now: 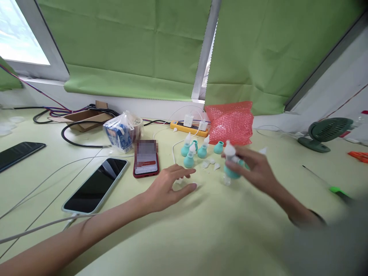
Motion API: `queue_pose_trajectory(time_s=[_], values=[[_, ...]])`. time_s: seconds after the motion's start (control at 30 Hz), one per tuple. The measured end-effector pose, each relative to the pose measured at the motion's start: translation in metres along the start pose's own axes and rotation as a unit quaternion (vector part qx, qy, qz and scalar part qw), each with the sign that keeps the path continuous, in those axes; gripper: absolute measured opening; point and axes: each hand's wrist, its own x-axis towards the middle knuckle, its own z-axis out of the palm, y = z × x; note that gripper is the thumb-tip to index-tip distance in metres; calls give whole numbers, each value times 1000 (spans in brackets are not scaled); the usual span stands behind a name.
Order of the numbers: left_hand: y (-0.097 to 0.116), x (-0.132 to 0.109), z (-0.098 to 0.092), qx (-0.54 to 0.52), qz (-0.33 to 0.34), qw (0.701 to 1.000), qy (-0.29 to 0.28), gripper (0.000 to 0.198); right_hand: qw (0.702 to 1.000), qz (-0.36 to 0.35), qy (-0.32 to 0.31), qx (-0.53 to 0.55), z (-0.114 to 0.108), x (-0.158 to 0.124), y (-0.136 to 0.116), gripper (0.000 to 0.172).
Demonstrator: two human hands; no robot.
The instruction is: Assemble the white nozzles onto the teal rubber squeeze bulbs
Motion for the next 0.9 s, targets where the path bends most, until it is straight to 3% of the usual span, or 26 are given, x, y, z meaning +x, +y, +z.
queue_pose_trajectory(time_s=[0.13,0.3,0.47,0.57,0.77,0.9], values=[[-18,-1,11,249,8,967,-57,31,994,63,53,-71,-26,36,29,13],[-30,-3,21,325,16,937,-126,27,978,93,-9,-184,-25,58,65,15],[-34,-2,21,279,41,950,-133,22,936,91,-120,-319,-20,66,85,12],[-34,-3,22,226,55,964,-128,21,921,92,-163,-340,-20,69,90,9],[-38,-7,25,105,47,990,-76,15,914,99,-173,-353,-23,70,89,16],[-36,-7,26,56,19,993,-100,8,907,98,-148,-382,-26,70,82,23]])
